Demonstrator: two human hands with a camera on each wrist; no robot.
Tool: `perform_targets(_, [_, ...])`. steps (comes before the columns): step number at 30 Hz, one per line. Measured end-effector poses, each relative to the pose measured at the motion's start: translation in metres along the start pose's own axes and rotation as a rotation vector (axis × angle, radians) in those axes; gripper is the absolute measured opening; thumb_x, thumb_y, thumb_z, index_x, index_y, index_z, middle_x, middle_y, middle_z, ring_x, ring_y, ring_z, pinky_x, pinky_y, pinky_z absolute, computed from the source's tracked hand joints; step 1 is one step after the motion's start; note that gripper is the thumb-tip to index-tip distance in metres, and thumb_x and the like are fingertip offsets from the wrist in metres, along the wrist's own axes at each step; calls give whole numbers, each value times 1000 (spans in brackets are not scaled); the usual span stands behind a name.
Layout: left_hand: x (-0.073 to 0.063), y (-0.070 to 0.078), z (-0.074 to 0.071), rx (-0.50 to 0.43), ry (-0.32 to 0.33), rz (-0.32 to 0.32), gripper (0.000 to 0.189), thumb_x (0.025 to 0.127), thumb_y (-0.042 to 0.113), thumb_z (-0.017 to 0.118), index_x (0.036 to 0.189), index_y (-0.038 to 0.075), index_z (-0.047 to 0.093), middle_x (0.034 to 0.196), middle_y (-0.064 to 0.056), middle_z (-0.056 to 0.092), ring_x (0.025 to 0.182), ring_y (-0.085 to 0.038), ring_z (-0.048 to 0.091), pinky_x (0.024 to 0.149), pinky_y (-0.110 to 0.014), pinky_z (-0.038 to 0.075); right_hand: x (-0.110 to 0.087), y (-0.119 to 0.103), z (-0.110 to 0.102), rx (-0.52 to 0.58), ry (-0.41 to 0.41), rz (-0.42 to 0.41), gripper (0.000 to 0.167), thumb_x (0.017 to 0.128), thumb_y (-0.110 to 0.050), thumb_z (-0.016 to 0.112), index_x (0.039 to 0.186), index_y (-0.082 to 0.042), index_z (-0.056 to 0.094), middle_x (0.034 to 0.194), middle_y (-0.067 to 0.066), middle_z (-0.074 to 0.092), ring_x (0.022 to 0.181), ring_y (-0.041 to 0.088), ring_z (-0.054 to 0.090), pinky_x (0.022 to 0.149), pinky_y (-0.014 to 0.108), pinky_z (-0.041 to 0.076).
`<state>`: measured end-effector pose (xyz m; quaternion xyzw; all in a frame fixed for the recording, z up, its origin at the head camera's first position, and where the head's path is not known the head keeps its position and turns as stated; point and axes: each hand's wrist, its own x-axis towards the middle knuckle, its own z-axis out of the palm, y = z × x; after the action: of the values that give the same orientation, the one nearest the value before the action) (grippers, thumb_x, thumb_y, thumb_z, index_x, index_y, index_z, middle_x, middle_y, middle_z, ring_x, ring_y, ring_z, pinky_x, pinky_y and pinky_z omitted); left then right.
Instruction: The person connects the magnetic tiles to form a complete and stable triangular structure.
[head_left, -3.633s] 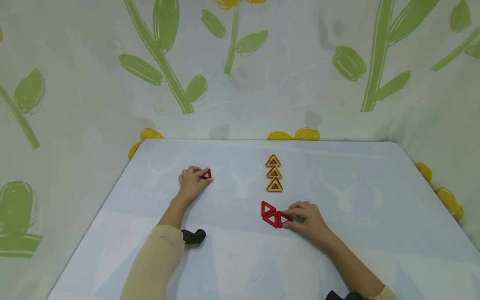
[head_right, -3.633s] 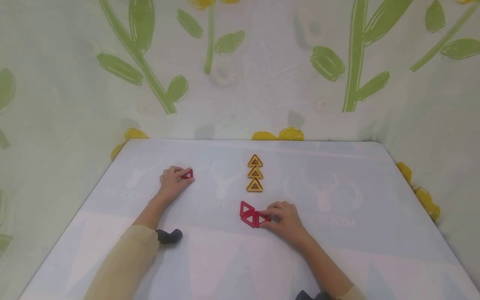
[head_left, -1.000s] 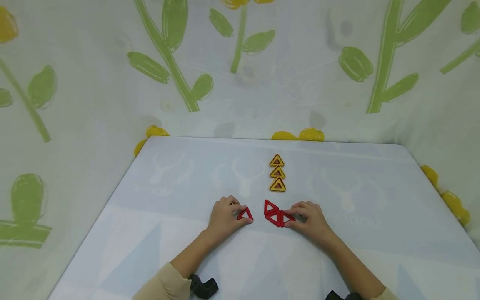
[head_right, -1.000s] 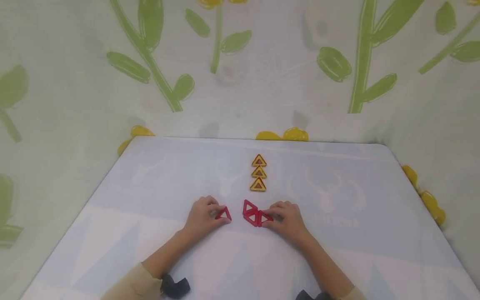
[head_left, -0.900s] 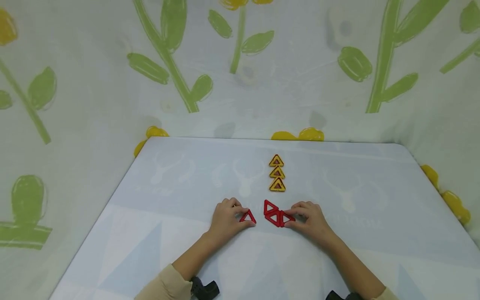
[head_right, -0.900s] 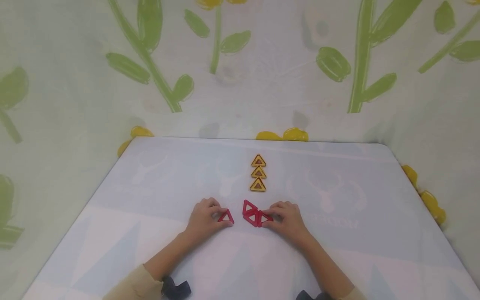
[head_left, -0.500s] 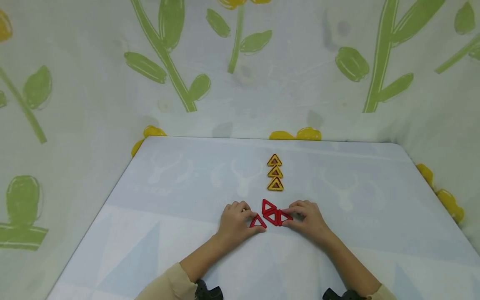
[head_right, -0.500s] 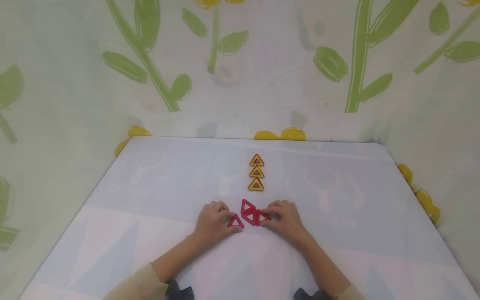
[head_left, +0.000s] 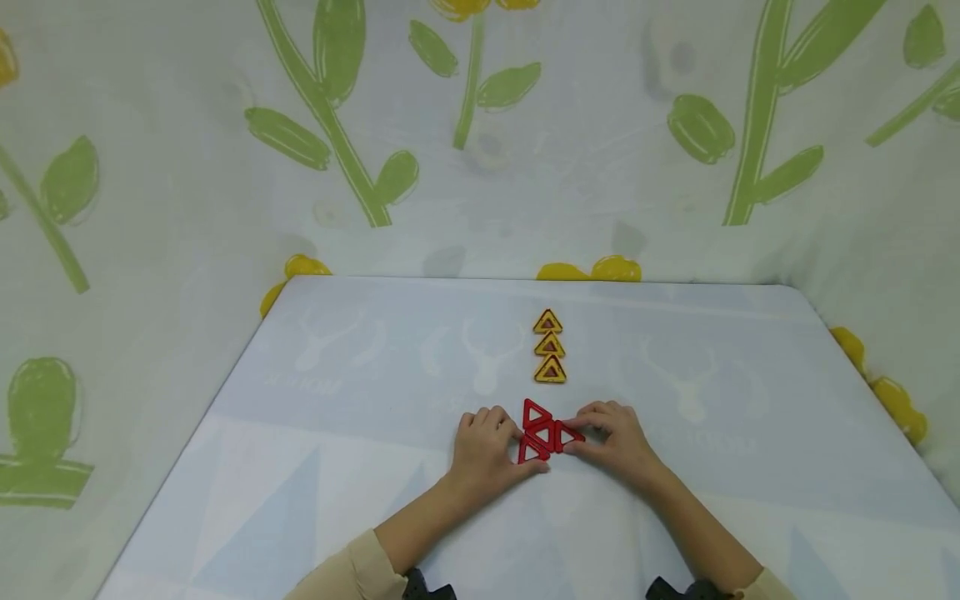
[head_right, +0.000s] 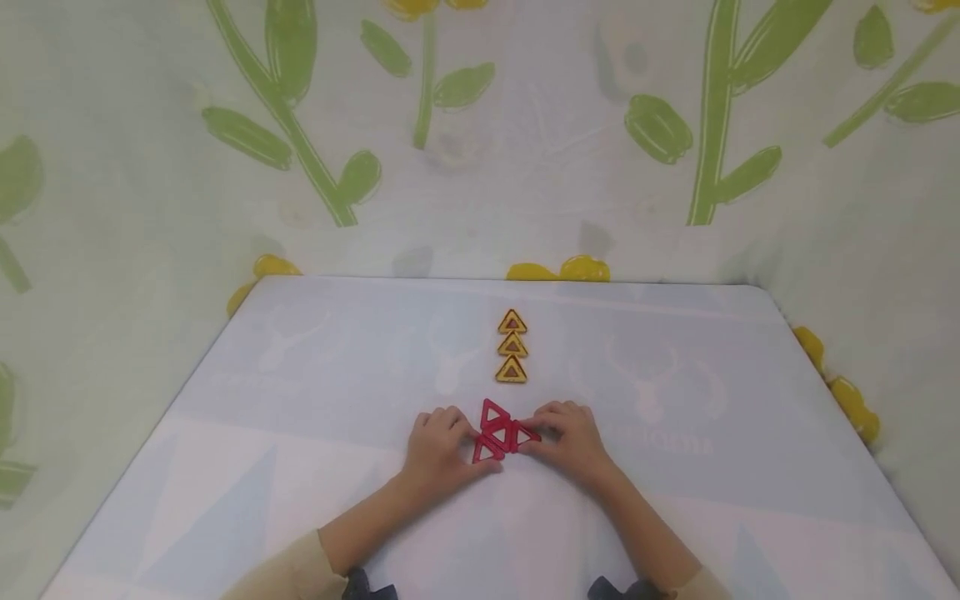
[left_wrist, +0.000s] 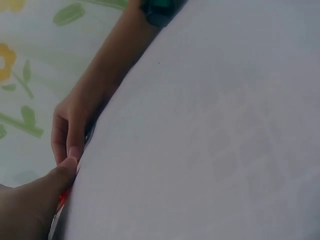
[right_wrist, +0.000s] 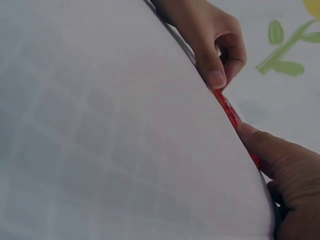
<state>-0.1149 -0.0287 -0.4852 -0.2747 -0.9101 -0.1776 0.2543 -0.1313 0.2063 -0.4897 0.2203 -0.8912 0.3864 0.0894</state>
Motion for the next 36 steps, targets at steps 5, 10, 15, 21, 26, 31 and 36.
perform_targets(5, [-1, -2, 7, -17, -13, -54, 49, 71, 64, 70, 85, 17, 63, 83, 4, 54, 77, -11, 52, 71, -30, 37, -1, 1, 0, 1, -3, 7, 30, 70, -24, 83, 98, -19, 75, 92, -11, 63, 90, 7, 50, 81, 40, 32])
perform_targets(10, [-3, -7, 10, -77, -63, -202, 40, 82, 51, 66, 100, 16, 63, 94, 2, 58, 87, -14, 54, 77, -34, 38, -2, 2, 2, -22, -1, 3, 29, 70, -23, 83, 97, -19, 75, 91, -11, 62, 88, 7, 50, 79, 38, 34])
perform_targets(15, [1, -13, 10, -185, -147, -293, 41, 87, 41, 63, 117, 14, 61, 105, -2, 55, 95, -18, 50, 82, -39, 33, -2, 3, 2, -26, -11, -31, 29, 70, -23, 83, 99, -18, 75, 92, -10, 63, 90, 8, 50, 80, 38, 34])
perform_targets(21, [11, -19, 7, -272, -237, -306, 48, 87, 44, 62, 125, 17, 60, 108, -3, 49, 97, -18, 44, 84, -42, 27, 0, 3, -1, -50, -24, -78, 32, 72, -22, 81, 103, -20, 75, 95, -9, 61, 91, 8, 49, 81, 39, 33])
perform_targets(26, [14, -20, 5, -274, -252, -315, 45, 84, 45, 66, 120, 19, 61, 106, -2, 49, 96, -18, 44, 84, -41, 27, 1, 5, -1, -61, -26, -107, 32, 72, -22, 81, 104, -20, 74, 95, -8, 61, 90, 8, 49, 79, 37, 33])
perform_targets(31, [16, -18, 4, -269, -282, -320, 49, 84, 46, 65, 124, 19, 58, 108, -3, 49, 97, -18, 44, 85, -41, 27, 1, 6, -1, -53, -19, -106, 32, 72, -22, 81, 102, -20, 74, 95, -8, 61, 90, 9, 49, 81, 39, 33])
perform_targets(36, [16, -20, 3, -283, -337, -334, 47, 83, 47, 66, 120, 19, 58, 109, -2, 48, 99, -18, 43, 85, -42, 26, 0, 5, 0, -46, -43, -63, 34, 72, -27, 82, 104, -22, 73, 96, -10, 60, 92, 8, 48, 82, 40, 33])
